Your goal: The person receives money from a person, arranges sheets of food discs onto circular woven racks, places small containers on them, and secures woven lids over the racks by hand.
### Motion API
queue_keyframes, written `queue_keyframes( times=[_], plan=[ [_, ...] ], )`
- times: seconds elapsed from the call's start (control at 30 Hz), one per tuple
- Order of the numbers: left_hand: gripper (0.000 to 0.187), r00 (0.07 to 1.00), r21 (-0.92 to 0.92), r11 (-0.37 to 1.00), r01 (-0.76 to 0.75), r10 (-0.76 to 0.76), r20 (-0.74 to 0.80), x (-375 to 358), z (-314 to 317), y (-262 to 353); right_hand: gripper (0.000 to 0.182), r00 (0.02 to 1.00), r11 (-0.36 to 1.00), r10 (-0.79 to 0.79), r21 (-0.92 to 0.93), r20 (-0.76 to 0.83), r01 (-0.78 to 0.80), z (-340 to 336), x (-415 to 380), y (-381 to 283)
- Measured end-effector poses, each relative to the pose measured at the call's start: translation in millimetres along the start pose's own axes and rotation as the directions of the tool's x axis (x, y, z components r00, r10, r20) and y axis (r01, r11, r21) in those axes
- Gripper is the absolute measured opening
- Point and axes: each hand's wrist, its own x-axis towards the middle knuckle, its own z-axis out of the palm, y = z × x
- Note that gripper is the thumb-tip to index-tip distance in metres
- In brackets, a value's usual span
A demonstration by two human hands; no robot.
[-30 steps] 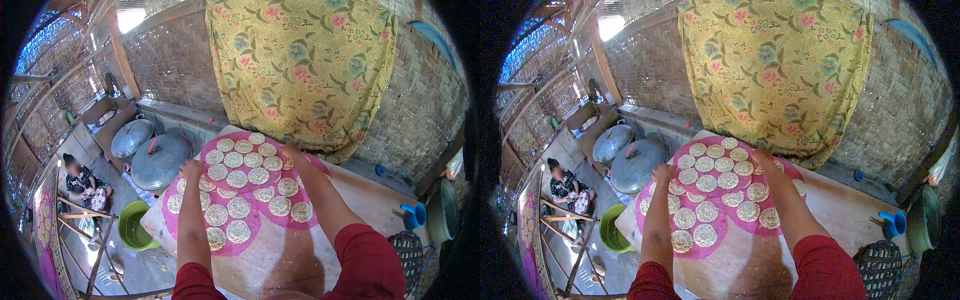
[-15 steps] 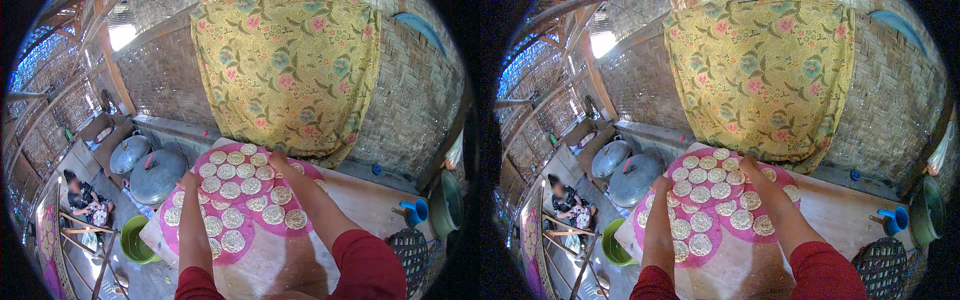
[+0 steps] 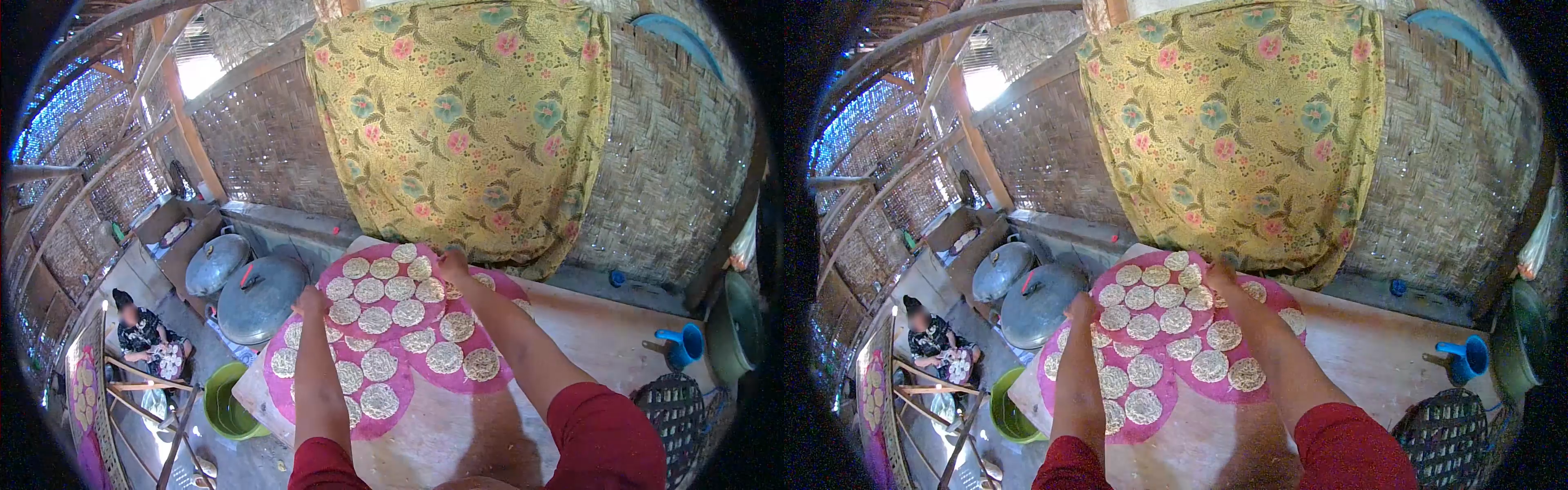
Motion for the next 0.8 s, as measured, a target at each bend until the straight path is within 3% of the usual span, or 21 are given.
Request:
queue_keyframes(
  times=[0.13, 0.2, 0.23, 0.3, 0.4, 0.47, 0.53, 0.63, 0.7, 0.73, 0.8],
  plan=[
    [0.031, 0.989, -0.026, 0.998, 0.056, -0.052, 0.138, 30.0, 21.7, 3.5, 0.021, 0.992, 0.995, 0.084, 0.036, 0.096, -0.088, 5.1, 7.1, 12.9],
    [0.027, 0.986, -0.074, 0.983, 0.169, -0.17, -0.005, 11.4, 6.5, 16.2, 0.021, 0.995, 0.997, 0.056, 0.044, 0.077, -0.059, 4.1, 8.5, 15.5],
    [0.027, 0.986, -0.073, 0.983, 0.167, -0.168, -0.002, 13.4, 10.0, 16.7, 0.023, 0.998, 0.998, 0.023, 0.056, 0.059, -0.026, 5.3, 8.9, 15.7],
    [0.026, 0.978, 0.021, 0.993, 0.12, -0.115, -0.175, 19.4, 19.0, 14.2, 0.024, 0.999, 1.0, 0.015, 0.026, 0.031, -0.015, 10.7, 12.1, 15.3],
    [0.027, 0.968, 0.005, 0.995, 0.098, -0.094, -0.232, 24.6, 24.7, 12.6, 0.025, 0.998, 0.998, 0.024, 0.053, 0.054, -0.027, 8.4, 9.6, 10.9],
    [0.029, 0.977, -0.043, 0.991, 0.125, -0.131, -0.169, 31.8, 26.5, 12.6, 0.025, 0.994, 0.993, 0.04, 0.106, 0.102, -0.051, 9.3, 8.2, 9.5],
    [0.031, 0.981, -0.095, 0.984, 0.15, -0.161, -0.112, 39.4, 30.4, 13.2, 0.026, 0.997, 0.998, 0.027, 0.054, 0.07, -0.031, 17.0, 12.5, 11.7],
    [0.038, 0.957, -0.241, 0.952, 0.189, -0.233, -0.171, 61.6, 53.8, 8.0, 0.029, 0.997, 0.998, 0.028, -0.058, 0.076, -0.024, 22.8, 10.9, 11.3],
    [0.041, 0.998, -0.137, 0.99, 0.029, -0.037, -0.053, 81.1, 63.8, -2.9, 0.03, 0.988, 0.992, 0.12, -0.039, 0.094, -0.117, 12.3, 4.8, 6.4],
    [0.041, 0.998, -0.133, 0.991, 0.028, -0.035, -0.052, 77.0, 65.3, -4.9, 0.03, 0.972, 0.979, 0.205, -0.02, 0.114, -0.204, 6.4, 0.3, 2.6],
    [0.037, 0.965, -0.254, 0.964, -0.072, 0.002, -0.263, 37.5, 39.8, 4.8, 0.029, 0.98, 0.981, 0.193, -0.021, 0.056, -0.192, 16.4, 0.1, 9.1]
  ],
)
